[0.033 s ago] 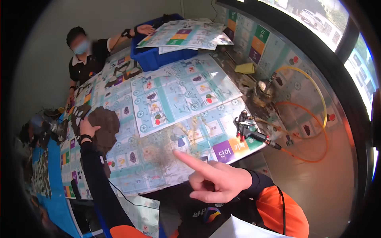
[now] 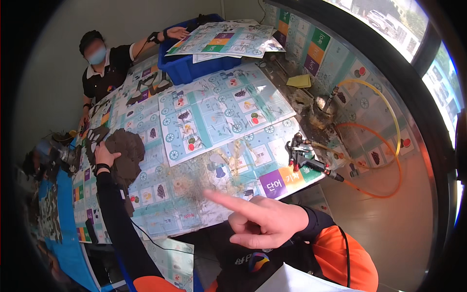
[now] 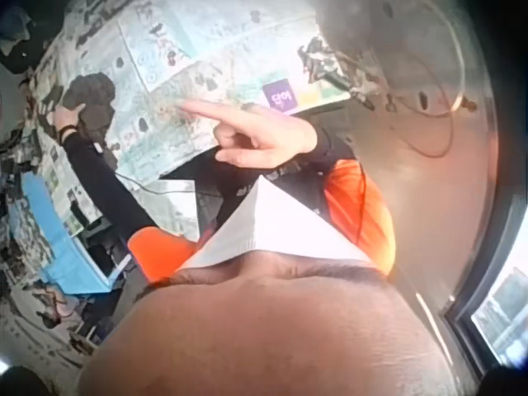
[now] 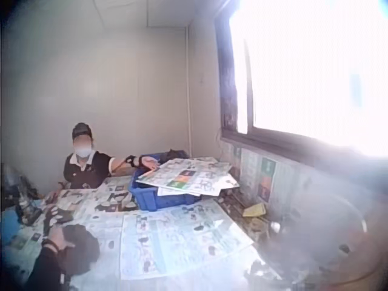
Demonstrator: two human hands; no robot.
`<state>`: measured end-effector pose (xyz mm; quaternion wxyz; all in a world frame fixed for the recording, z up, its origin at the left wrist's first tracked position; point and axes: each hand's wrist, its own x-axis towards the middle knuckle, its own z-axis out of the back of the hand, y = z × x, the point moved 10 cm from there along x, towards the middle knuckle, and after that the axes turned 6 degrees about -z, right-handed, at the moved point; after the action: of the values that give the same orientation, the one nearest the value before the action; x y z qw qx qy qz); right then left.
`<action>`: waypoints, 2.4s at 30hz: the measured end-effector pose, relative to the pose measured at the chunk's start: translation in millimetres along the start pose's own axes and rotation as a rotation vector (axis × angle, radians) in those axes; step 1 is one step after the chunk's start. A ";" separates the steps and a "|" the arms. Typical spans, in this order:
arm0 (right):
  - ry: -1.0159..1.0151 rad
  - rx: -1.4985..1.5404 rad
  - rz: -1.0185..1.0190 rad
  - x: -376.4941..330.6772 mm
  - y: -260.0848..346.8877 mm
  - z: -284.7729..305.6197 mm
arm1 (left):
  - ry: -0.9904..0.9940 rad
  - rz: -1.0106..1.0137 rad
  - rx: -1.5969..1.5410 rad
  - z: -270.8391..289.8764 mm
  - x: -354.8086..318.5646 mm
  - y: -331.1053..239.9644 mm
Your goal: Applying adhesive to brown fabric shoe components using a small handheld applicator tool at a workstation.
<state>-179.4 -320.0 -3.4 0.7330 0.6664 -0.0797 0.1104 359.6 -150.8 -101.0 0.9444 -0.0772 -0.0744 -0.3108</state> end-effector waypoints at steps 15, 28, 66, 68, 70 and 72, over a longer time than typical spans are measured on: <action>-0.163 -0.120 -0.483 -51.1 -142.4 27.3 | -0.360 0.169 -0.039 44.1 -54.3 -48.7; -0.197 -0.110 -0.487 -52.8 -144.5 34.6 | -0.200 -0.054 -0.335 15.5 -48.7 -52.1; -0.139 0.135 -0.264 1.0 -142.5 -23.0 | -0.811 0.020 -1.913 80.5 -237.9 -78.4; 0.020 0.236 -0.233 22.6 -133.8 -52.0 | -0.760 0.087 -1.964 64.7 -263.8 -131.2; 0.038 0.411 -0.292 39.9 -137.2 -75.3 | -0.708 0.145 -1.970 52.2 -286.9 -182.5; -0.044 0.466 -0.383 42.2 -148.0 -68.9 | -0.616 0.208 -2.002 30.6 -295.1 -223.6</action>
<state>-101.2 -262.0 -141.1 0.5658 0.8219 0.0591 -0.0288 -11.8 -152.8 -104.5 0.4120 -0.9038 -0.0137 -0.1149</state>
